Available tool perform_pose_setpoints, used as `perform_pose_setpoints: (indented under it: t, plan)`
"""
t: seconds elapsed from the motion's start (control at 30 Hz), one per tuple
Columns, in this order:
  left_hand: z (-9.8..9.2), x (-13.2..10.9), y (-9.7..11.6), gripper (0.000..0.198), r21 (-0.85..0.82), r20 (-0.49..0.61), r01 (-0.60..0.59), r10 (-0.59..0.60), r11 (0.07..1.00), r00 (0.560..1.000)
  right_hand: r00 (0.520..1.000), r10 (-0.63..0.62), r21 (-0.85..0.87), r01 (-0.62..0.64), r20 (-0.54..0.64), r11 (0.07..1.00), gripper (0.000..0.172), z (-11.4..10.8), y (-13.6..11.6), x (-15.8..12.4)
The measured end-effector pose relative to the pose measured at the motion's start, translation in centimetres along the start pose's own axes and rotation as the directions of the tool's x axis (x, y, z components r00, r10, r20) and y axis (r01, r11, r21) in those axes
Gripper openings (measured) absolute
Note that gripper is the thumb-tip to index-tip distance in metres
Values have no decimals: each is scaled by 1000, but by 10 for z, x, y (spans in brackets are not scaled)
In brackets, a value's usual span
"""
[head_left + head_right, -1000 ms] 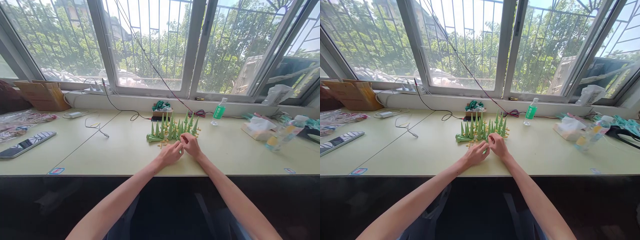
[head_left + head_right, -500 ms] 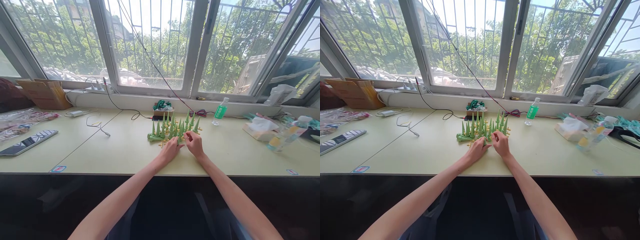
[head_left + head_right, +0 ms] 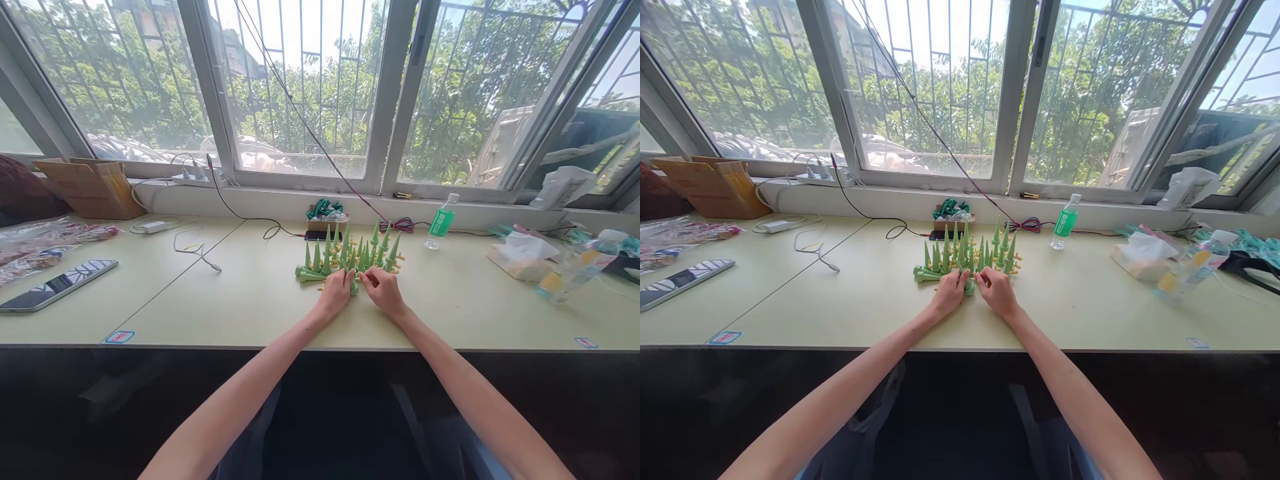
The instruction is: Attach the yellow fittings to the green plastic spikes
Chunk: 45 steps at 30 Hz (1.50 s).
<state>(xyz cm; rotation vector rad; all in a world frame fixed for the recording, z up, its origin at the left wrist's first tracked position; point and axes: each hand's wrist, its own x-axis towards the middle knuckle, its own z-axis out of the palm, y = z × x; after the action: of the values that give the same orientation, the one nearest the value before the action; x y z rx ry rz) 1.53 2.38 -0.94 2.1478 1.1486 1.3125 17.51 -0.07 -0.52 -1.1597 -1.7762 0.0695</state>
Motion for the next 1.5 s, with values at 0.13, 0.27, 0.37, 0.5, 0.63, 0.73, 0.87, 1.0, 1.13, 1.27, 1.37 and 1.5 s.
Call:
perform_pose_setpoints:
  t: [0.13,0.27,0.37,0.5,0.63,0.73,0.87,1.0,1.13,1.27,1.37,1.5]
  plan:
    - [0,0,1,46,-31,27,53,-53,998,998,1000,-6,-1,6,23,1000,32,1,0,-1]
    - [-1,1,2,47,-47,23,77,-76,996,997,999,-23,16,23,31,1000,30,1,-1,-1]
    - [-2,1,2,46,-48,2,103,-103,994,995,999,-32,32,31,41,999,29,0,-3,-1]
    - [-1,1,2,46,-49,2,108,-108,993,994,997,-40,42,37,66,998,28,1,-2,-2]
    - [-2,1,3,45,-15,23,147,-147,989,989,996,-59,56,55,73,997,28,2,2,-2]
    - [-4,0,3,44,22,41,139,-140,990,989,994,-44,83,35,105,996,27,3,4,-2]
    - [-6,-1,6,42,89,27,53,-56,995,998,989,-7,88,-6,145,996,26,5,3,-3]
    - [-7,-2,6,39,145,5,-5,5,989,1000,980,9,75,-25,201,997,25,6,1,-3]
    - [-7,-2,6,37,187,-9,-28,30,982,1000,967,-2,53,-11,253,999,18,6,2,-3]
    - [-7,-3,8,35,204,14,-26,24,979,1000,962,-10,28,3,272,1000,15,6,3,-4]
    - [-7,-3,10,34,218,32,-29,22,976,999,962,-18,15,14,274,1000,16,6,4,-3]
    - [-7,-4,10,31,251,46,-43,32,967,998,958,-27,-2,28,284,1000,18,6,5,-4]
